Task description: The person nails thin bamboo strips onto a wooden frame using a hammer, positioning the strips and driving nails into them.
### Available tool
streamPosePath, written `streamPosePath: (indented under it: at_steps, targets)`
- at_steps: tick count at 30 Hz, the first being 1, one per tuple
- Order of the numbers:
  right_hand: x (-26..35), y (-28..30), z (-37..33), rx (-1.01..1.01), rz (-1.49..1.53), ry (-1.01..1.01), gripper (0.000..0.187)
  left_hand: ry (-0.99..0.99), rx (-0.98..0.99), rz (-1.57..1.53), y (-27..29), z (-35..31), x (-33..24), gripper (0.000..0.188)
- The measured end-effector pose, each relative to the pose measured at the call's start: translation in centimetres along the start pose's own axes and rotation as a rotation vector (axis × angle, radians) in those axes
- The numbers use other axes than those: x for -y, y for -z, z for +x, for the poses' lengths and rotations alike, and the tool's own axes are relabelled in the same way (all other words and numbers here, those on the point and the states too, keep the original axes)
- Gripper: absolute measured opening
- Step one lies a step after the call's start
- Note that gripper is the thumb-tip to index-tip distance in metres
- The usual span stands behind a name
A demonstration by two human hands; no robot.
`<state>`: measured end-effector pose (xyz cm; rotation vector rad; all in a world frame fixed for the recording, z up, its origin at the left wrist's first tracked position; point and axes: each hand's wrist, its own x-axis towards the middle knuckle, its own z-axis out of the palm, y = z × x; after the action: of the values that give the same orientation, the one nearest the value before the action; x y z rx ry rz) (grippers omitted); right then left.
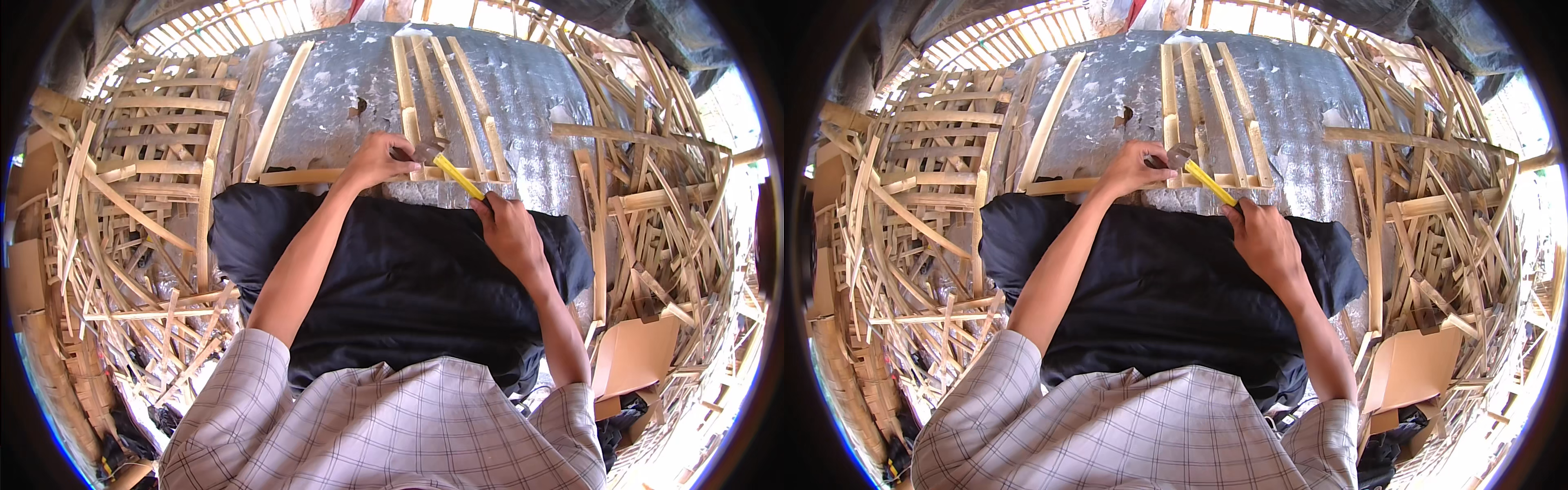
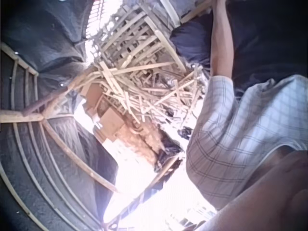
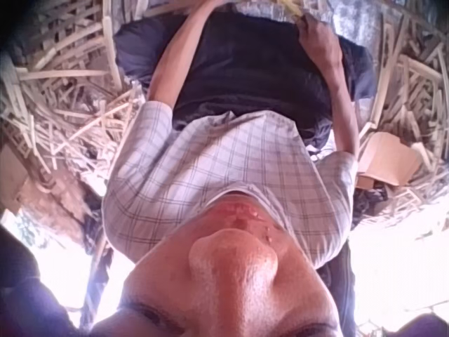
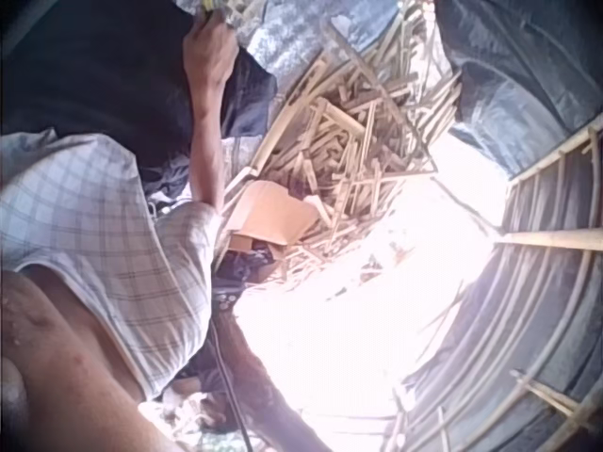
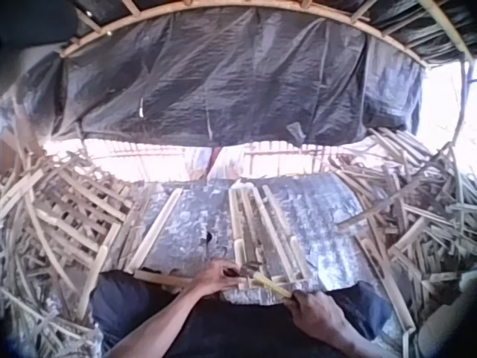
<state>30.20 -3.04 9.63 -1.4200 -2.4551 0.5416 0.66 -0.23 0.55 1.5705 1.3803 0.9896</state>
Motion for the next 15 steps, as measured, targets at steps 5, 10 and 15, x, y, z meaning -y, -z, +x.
streamPosePath:
  at_steps: [5,10,15]
  targets:
    - [-0.3,-0.1,-0.3,-0.014,0.092,-0.007,0.032,-0.024,0.013,0.054,-0.2,0.1,-0.5,0.017]
    - [-0.1,0.2,0.1,-0.002,-0.004,-0.013,0.033,-0.005,0.011,-0.001,-0.1,0.0,0.1,0.017]
    - [-1.0,-0.9,-0.3,-0.095,0.042,0.080,0.033,0.015,0.053,-0.040,-0.3,0.4,0.4,0.017]
